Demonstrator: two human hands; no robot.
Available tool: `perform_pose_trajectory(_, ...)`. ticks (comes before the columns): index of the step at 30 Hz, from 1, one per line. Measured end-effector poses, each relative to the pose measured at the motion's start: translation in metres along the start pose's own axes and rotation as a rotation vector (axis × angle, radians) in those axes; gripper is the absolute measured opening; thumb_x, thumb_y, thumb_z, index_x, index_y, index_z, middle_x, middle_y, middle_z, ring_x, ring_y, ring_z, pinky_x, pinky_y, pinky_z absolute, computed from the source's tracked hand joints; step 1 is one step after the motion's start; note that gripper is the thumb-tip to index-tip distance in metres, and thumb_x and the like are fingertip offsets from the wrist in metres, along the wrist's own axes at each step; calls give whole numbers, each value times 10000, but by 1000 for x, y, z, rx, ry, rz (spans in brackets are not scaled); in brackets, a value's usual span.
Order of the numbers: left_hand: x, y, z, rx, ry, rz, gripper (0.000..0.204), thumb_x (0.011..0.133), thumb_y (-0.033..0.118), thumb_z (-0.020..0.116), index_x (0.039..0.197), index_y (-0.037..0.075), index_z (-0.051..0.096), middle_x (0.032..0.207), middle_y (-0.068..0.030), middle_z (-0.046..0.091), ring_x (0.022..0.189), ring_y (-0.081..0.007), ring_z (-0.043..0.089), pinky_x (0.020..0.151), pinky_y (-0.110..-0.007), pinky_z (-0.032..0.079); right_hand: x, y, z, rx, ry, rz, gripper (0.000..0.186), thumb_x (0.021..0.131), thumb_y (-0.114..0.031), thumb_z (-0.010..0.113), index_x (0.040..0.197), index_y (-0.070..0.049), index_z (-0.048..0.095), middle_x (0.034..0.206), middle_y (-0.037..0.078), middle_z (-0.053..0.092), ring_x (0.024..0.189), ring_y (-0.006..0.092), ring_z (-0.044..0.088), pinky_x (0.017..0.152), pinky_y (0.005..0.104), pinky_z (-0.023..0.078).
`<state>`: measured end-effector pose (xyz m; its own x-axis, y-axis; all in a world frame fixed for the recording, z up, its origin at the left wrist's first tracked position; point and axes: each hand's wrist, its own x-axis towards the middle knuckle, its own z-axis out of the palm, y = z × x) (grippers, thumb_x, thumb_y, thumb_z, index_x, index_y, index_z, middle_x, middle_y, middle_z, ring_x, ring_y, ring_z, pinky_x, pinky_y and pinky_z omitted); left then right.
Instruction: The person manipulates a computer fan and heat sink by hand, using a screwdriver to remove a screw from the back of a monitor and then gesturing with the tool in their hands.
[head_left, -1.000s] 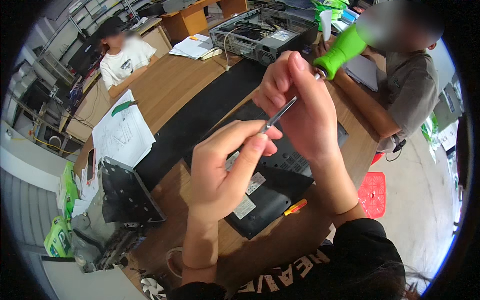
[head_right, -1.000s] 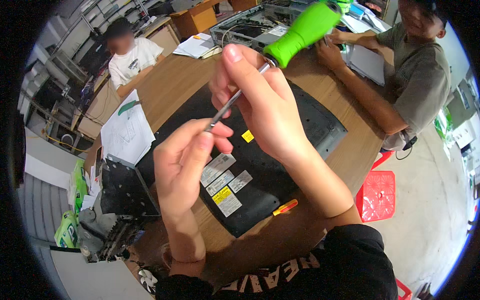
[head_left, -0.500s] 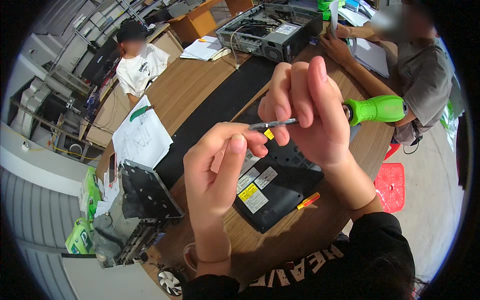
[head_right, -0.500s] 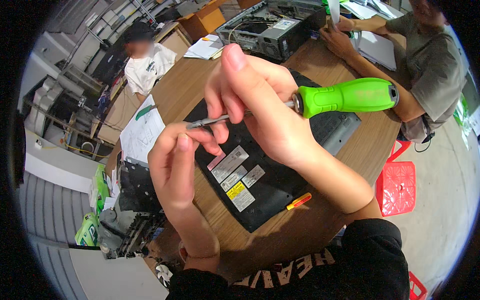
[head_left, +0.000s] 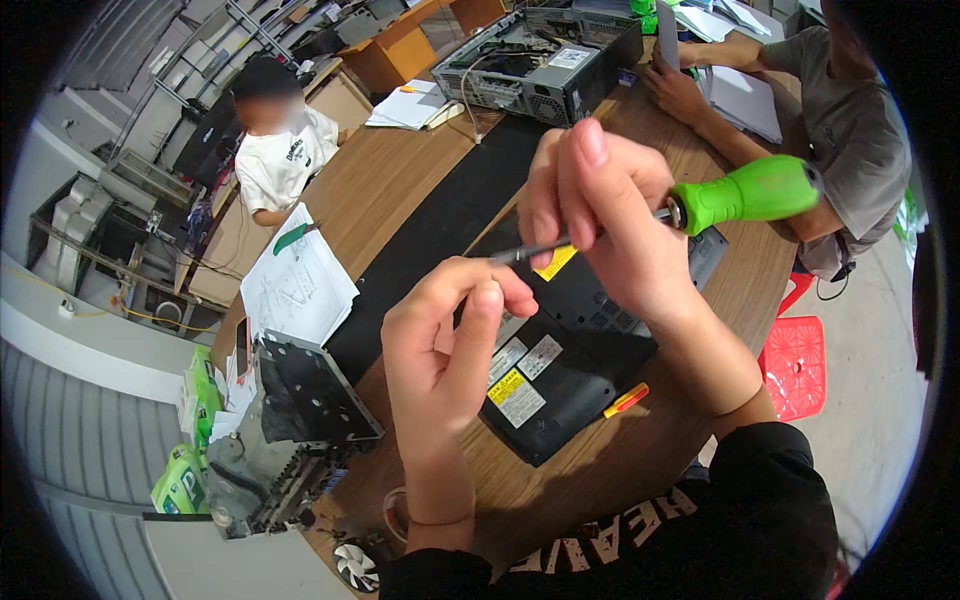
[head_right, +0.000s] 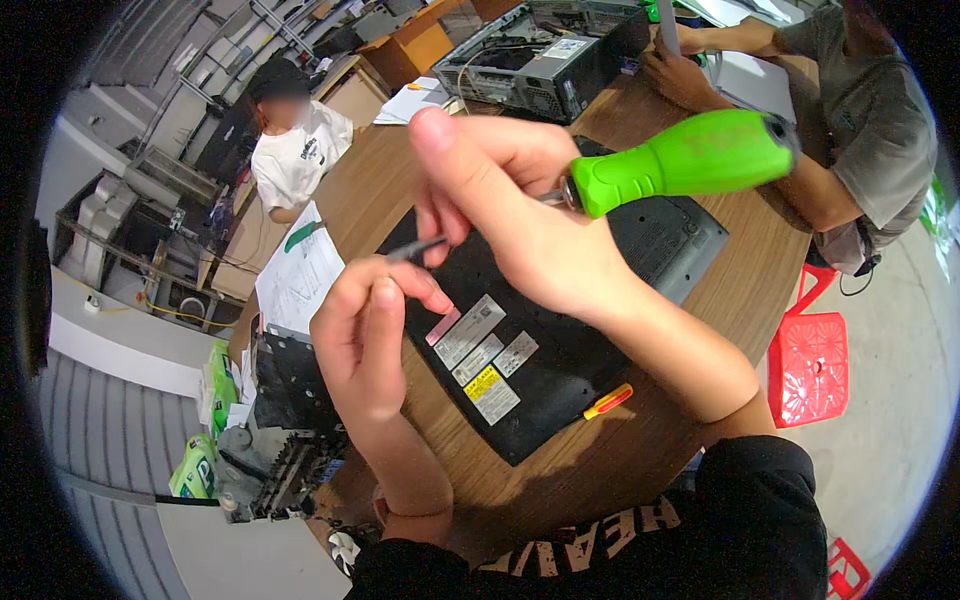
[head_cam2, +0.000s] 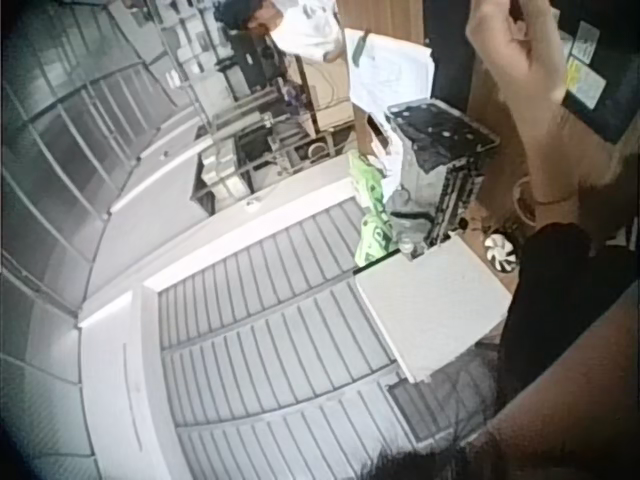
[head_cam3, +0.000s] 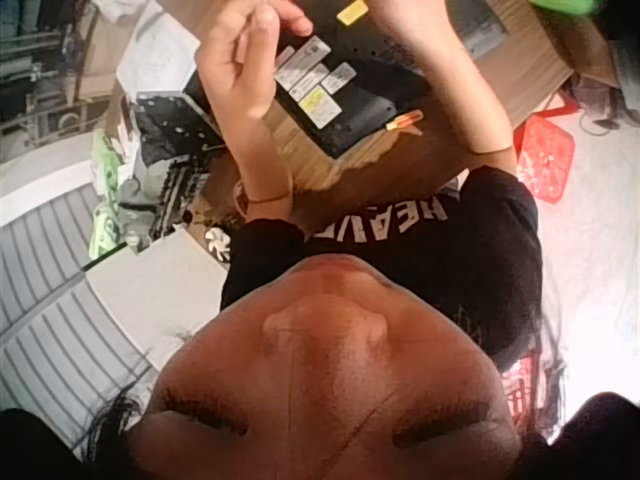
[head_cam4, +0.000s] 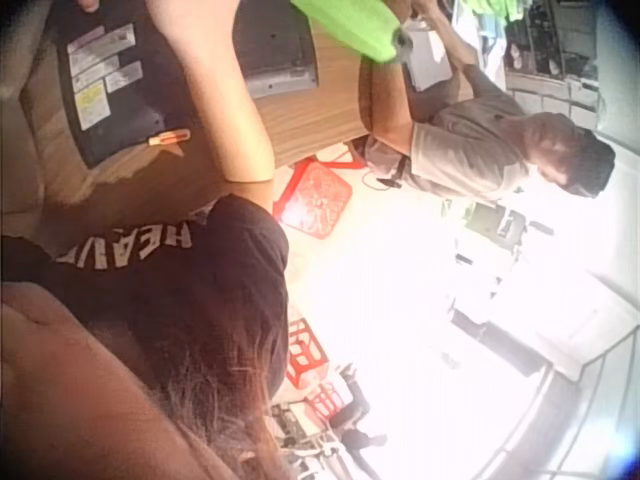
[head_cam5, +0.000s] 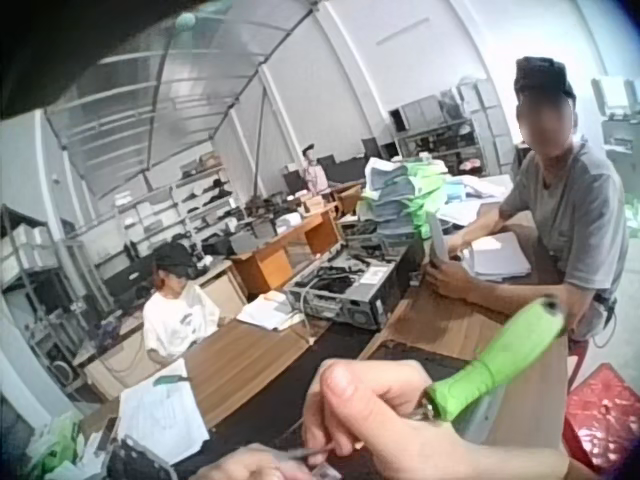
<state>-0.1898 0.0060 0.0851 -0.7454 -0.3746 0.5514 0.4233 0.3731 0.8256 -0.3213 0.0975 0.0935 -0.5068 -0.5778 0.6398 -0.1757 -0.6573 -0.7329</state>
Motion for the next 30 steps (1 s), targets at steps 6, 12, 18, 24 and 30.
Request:
perform_pose_trajectory(6,1,-1,0,104,3,2,176,932,48,467,902,-84,580,789,-116,624,718,-131,590,679,-254,480,2,-8,-2,251,10,67,527,1007,-346,329,550,-86,379,623,62,465,482,163,476,555,294,431)
perform_pose_trajectory(12,0,3,1,120,6,-36,174,941,53,467,922,-82,576,789,-105,626,725,-127,598,681,-249,481,4,-1,-2,19,-31,18,503,990,-302,406,541,-76,388,622,71,486,507,139,493,496,250,423)
perform_pose_trajectory(18,-1,0,1,136,19,7,166,942,45,471,950,-85,575,819,-116,633,724,-138,606,665,-258,490,2,-1,-3,144,-131,172,490,976,-279,439,538,-64,406,637,76,508,519,130,503,498,250,420)
perform_pose_trajectory(24,1,2,1,181,39,-31,169,944,57,478,944,-75,582,806,-99,639,725,-136,605,676,-253,478,-2,-1,-3,-202,-174,-206,459,974,-251,453,571,-32,461,704,65,516,542,97,496,499,237,389)
perform_pose_trajectory(30,1,2,1,78,48,23,170,941,42,482,852,-60,585,825,-117,628,719,-131,591,681,-248,475,0,6,-4,-87,-98,-93,431,988,-292,429,644,-36,467,794,66,499,564,88,487,503,223,393)
